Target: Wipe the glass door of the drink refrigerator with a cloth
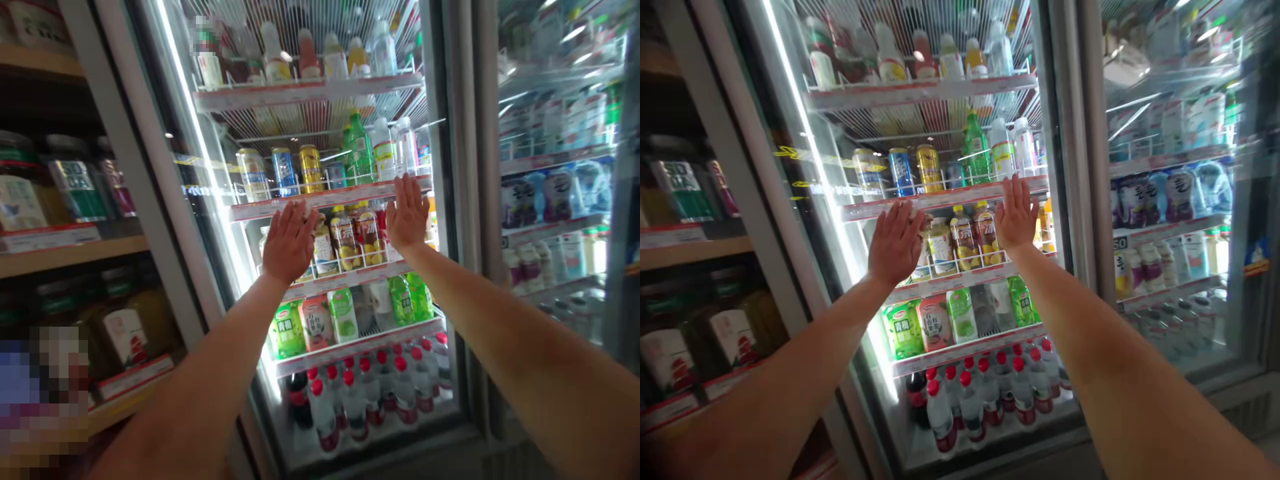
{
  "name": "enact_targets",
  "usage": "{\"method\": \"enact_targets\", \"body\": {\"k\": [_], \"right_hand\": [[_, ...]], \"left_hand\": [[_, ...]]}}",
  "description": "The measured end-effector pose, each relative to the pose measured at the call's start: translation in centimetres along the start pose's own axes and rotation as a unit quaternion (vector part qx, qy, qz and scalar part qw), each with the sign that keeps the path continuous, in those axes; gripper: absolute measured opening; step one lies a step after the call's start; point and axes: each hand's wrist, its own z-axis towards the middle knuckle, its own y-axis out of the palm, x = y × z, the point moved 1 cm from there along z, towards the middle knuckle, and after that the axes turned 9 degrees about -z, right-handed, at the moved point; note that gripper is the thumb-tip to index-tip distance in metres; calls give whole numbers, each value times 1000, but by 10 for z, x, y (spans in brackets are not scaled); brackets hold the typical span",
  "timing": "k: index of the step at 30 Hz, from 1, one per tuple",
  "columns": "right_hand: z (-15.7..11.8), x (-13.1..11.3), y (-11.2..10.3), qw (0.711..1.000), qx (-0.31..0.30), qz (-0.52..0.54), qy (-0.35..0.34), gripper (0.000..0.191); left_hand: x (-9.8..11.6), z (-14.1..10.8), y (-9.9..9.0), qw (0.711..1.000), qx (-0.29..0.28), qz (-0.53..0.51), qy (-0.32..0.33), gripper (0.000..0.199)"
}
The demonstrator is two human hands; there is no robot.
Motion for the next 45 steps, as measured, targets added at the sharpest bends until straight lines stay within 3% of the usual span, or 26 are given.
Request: {"method": "enact_targets", "body": {"k": [5,8,11,14,17,19,22,23,26,29,32,34,35,39,41,45], "right_hand": [[-3,-1,6,1000,10,8,-1,58],[-6,0,4,1000,11,9,-5,58],[-5,2,4,1000,19,6,-5,59],[-5,3,6,999,33,-2,-11,58],[-7,4,8,999,46,-5,-14,58],[-7,4,8,999,50,-5,-16,58],[-8,6,9,999,49,-4,-21,60],[-8,6,9,999,49,-4,-24,61],[-9,8,12,998,52,-9,-36,65],[-10,10,14,997,56,-19,-46,68],[-10,11,14,997,49,-20,-51,69],[-9,11,12,998,36,-13,-46,70],[-9,11,11,999,29,-8,-41,70],[-9,8,3,1000,1,17,-22,70],[-10,7,0,1000,-7,24,-19,69],[-11,5,-2,1000,-3,24,-15,67]], "left_hand": [[23,-14,7,1000,1,-9,-24,57],[42,-11,14,997,-56,-9,44,53],[46,6,16,991,-90,-16,103,49],[41,22,16,998,-50,-24,27,54],[47,20,22,998,8,-23,-60,59],[57,15,30,999,-13,-29,-23,58],[64,18,36,987,-115,-50,104,55],[63,23,35,983,-131,-52,118,54],[56,38,30,996,-80,-32,28,52],[62,38,29,997,-32,-20,-64,53],[75,29,34,993,-107,-39,24,53],[75,28,35,981,-159,-50,101,51],[71,30,33,979,-164,-51,109,51],[51,38,25,997,-61,-25,-41,53],[49,33,26,997,-32,-17,-66,54],[49,14,28,990,-103,-40,84,59]]}}
